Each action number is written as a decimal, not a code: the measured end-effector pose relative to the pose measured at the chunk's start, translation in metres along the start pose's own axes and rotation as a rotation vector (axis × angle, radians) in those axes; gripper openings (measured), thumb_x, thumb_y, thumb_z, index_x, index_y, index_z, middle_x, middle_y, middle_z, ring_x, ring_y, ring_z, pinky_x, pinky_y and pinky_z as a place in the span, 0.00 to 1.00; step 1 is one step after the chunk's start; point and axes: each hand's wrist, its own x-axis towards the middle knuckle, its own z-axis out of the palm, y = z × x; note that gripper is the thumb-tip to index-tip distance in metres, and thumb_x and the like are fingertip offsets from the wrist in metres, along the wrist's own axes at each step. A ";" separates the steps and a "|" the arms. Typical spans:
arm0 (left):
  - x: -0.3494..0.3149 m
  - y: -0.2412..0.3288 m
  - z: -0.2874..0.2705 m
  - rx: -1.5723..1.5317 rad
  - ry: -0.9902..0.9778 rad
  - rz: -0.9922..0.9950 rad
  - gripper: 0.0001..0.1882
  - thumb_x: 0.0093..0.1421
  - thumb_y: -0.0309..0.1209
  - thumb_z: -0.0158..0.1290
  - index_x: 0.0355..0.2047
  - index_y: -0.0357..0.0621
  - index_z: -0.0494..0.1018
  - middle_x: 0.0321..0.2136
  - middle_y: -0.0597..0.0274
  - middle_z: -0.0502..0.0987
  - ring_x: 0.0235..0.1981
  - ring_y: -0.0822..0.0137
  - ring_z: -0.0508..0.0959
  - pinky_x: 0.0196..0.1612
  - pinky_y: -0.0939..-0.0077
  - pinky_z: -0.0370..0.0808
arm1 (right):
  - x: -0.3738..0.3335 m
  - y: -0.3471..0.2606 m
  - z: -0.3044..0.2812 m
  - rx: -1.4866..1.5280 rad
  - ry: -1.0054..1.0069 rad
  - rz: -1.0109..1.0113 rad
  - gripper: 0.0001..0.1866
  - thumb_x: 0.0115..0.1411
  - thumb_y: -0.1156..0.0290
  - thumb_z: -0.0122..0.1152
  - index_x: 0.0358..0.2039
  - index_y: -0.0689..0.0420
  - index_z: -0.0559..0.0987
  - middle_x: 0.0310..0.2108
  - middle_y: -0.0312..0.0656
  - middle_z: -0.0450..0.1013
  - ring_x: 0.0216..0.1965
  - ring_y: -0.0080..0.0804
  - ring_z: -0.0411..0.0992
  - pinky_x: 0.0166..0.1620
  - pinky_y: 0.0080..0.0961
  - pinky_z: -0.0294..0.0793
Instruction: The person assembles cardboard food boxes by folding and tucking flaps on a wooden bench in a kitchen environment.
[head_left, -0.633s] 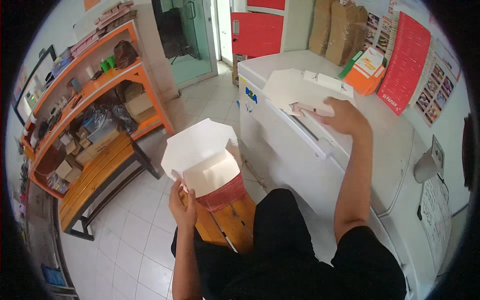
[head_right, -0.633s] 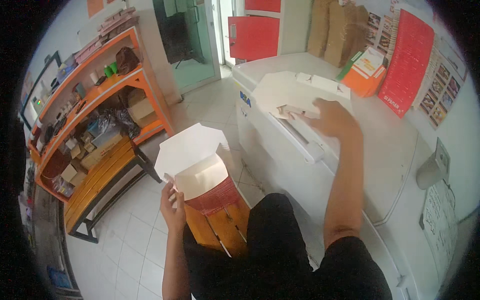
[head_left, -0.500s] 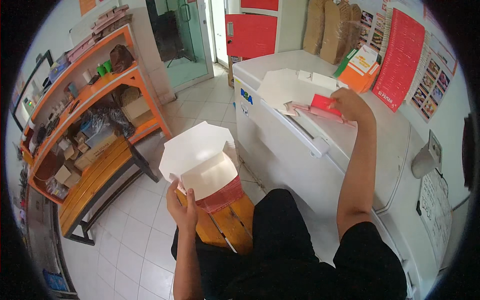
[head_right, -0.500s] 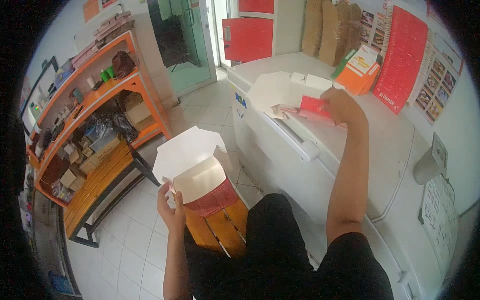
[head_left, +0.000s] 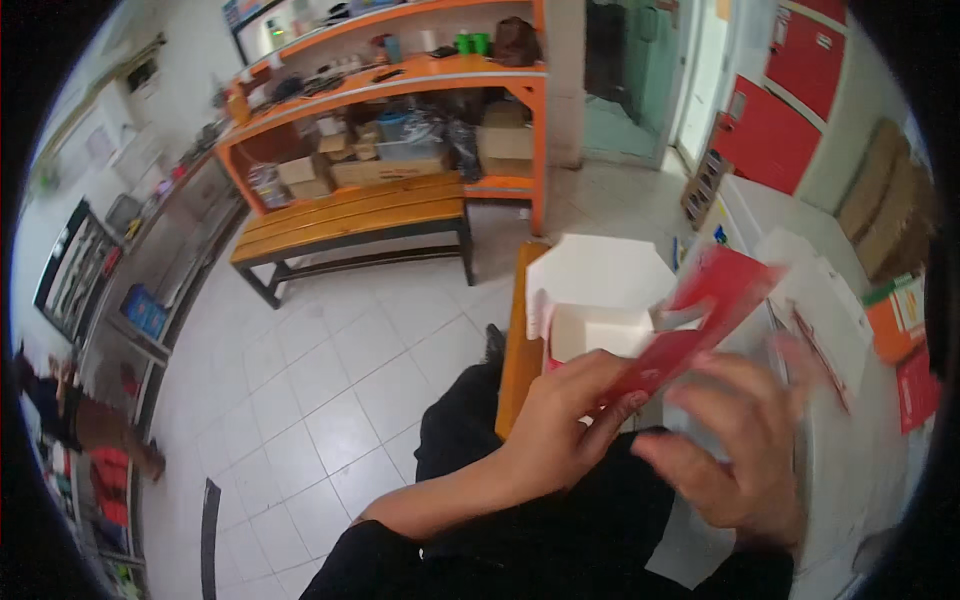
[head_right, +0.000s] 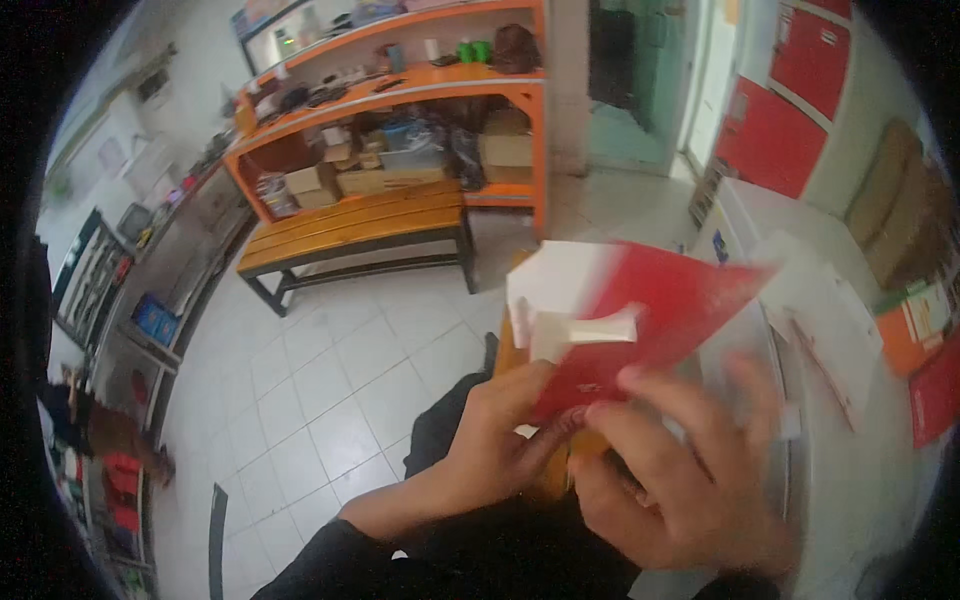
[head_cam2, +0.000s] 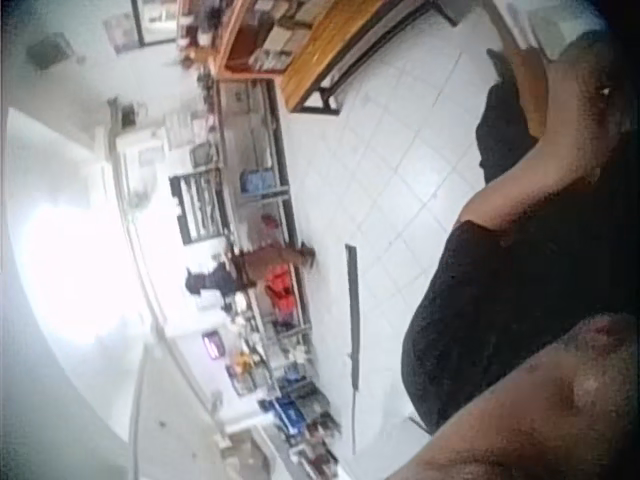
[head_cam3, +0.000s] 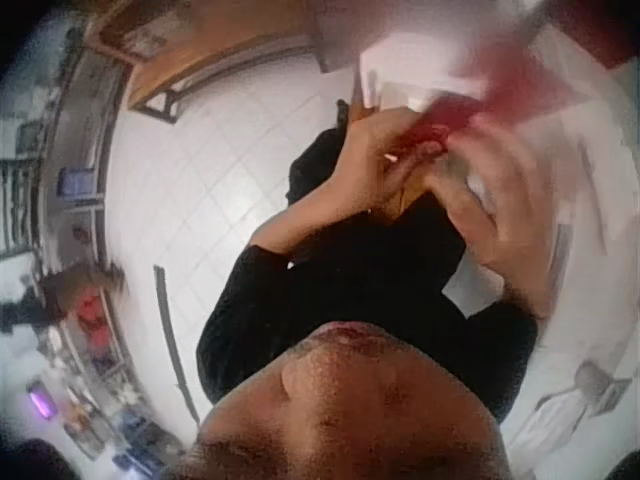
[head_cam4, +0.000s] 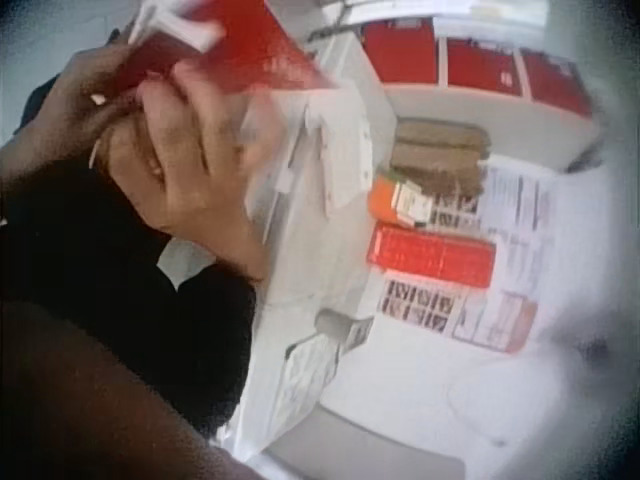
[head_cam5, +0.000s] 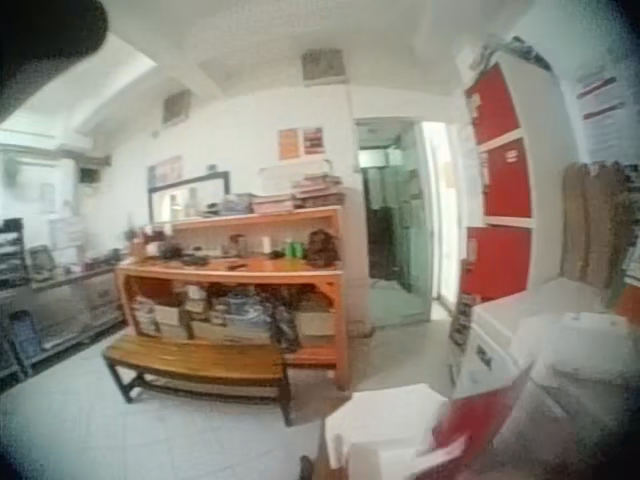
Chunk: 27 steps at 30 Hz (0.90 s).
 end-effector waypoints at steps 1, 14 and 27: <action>-0.006 -0.005 0.001 -0.187 0.078 -0.064 0.19 0.67 0.25 0.60 0.57 0.35 0.74 0.38 0.56 0.82 0.41 0.61 0.84 0.46 0.63 0.82 | -0.003 0.005 0.007 0.169 -0.066 -0.008 0.08 0.59 0.66 0.70 0.35 0.49 0.78 0.53 0.40 0.76 0.60 0.45 0.73 0.63 0.68 0.65; -0.042 -0.021 0.000 -0.937 0.369 -0.229 0.16 0.77 0.35 0.48 0.59 0.40 0.70 0.48 0.60 0.81 0.47 0.69 0.83 0.52 0.66 0.82 | -0.031 -0.024 0.112 0.802 0.554 0.146 0.19 0.56 0.61 0.80 0.41 0.52 0.78 0.50 0.48 0.73 0.58 0.56 0.76 0.58 0.48 0.81; -0.055 -0.035 0.003 -0.893 0.311 -0.210 0.13 0.73 0.28 0.55 0.53 0.32 0.75 0.49 0.55 0.81 0.49 0.67 0.81 0.50 0.69 0.83 | -0.020 -0.006 0.095 0.724 0.257 0.152 0.11 0.54 0.70 0.78 0.25 0.56 0.81 0.45 0.42 0.82 0.61 0.58 0.73 0.64 0.56 0.71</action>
